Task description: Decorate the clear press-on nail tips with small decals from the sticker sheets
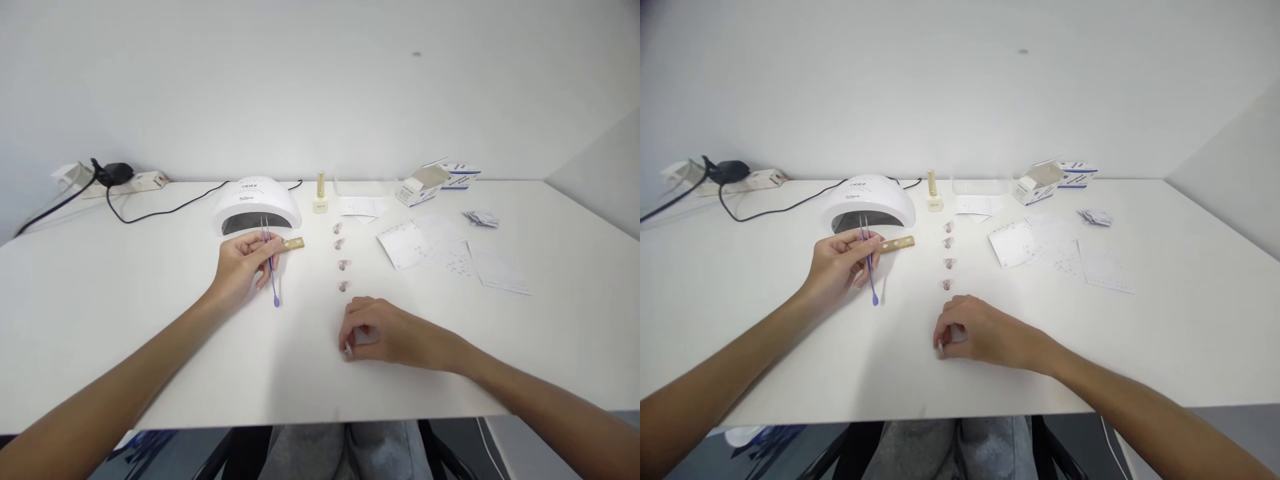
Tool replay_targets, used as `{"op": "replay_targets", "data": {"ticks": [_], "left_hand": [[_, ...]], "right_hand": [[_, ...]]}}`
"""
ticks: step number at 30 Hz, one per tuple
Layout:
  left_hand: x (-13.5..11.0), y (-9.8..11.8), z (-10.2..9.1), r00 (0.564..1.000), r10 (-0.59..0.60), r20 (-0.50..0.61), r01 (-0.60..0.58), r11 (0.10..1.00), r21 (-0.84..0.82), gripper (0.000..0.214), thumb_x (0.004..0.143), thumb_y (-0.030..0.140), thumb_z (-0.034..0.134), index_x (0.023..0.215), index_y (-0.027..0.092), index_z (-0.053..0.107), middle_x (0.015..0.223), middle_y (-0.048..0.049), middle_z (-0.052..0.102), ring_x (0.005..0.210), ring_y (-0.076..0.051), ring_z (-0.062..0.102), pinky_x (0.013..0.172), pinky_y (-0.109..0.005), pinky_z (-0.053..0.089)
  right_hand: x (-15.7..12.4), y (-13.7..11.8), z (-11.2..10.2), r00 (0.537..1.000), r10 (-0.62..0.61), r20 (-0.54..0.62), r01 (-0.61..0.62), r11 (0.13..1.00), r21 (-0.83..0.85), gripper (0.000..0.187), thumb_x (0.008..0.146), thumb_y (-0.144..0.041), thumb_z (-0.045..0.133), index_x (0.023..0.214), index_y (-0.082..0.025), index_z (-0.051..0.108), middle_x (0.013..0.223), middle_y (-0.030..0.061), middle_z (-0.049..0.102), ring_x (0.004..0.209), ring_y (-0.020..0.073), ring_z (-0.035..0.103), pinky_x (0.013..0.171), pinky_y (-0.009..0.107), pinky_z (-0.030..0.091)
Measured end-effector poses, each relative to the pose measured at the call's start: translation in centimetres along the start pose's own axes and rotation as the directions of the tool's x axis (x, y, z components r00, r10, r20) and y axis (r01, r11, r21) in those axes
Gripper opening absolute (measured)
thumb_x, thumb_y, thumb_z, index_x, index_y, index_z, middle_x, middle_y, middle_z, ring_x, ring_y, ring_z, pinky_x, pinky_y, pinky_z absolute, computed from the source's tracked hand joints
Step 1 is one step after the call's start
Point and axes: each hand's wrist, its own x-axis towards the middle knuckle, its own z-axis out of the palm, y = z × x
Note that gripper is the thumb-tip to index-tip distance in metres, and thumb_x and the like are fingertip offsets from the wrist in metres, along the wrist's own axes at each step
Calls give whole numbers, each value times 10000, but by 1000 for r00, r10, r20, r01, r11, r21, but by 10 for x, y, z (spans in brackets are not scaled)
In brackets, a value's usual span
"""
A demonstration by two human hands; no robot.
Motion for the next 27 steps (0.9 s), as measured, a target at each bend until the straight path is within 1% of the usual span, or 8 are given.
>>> {"op": "replay_targets", "data": {"ticks": [3,6,10,13,17,20,23,27], "left_hand": [[11,7,-16,996,76,-47,-77,997,-2,158,782,278,659,825,130,630,526,2,586,281,-62,414,329,-212,282],[24,13,-37,989,112,-101,-114,993,-20,172,768,279,666,815,117,630,511,4,575,276,-70,417,310,-214,278],[34,12,-57,987,85,-133,-97,991,-90,203,745,274,679,850,108,630,526,0,584,280,-67,410,294,-212,271],[34,7,-57,996,18,-85,-30,990,-139,219,733,276,691,849,102,626,532,-4,586,276,-57,397,297,-212,284],[27,3,-45,1000,-20,-8,19,989,-146,235,741,294,695,853,100,623,542,-10,588,277,-53,400,304,-206,281],[23,4,-39,1000,-15,27,18,989,-148,243,755,312,686,859,103,620,539,-13,591,275,-50,388,304,-204,280],[22,7,-39,1000,-5,31,10,987,-161,247,757,318,684,865,105,620,539,-16,596,277,-53,393,305,-205,284],[25,10,-44,999,35,6,-33,978,-205,245,755,317,685,865,108,617,541,-8,596,272,-56,398,299,-209,280]], "right_hand": [[2,1,1,1000,12,-6,-12,1000,-6,36,784,-249,684,783,-213,688,768,-22,577,766,102,506,686,212,400],[2,0,1,999,55,-1,-55,998,22,38,781,-252,682,773,-216,692,792,-15,578,733,101,504,648,214,403],[3,-2,0,995,101,9,-101,994,51,51,780,-262,676,771,-216,694,806,-5,573,669,97,490,605,226,402],[4,-2,0,996,92,12,-92,994,52,53,770,-272,685,771,-221,700,785,-4,571,667,103,490,599,233,401],[6,-2,1,994,106,15,-107,990,88,70,777,-286,679,758,-224,705,797,1,581,638,99,481,581,240,394],[6,-1,-2,994,108,12,-109,985,134,93,761,-316,700,772,-225,714,812,9,597,640,106,481,567,249,386],[7,-4,-8,998,57,-3,-56,985,161,115,747,-322,714,792,-216,720,848,27,623,684,125,513,603,265,410],[21,-16,-24,995,22,-100,-9,992,125,128,769,-336,687,787,-210,699,841,34,671,730,147,549,673,292,433]]}}
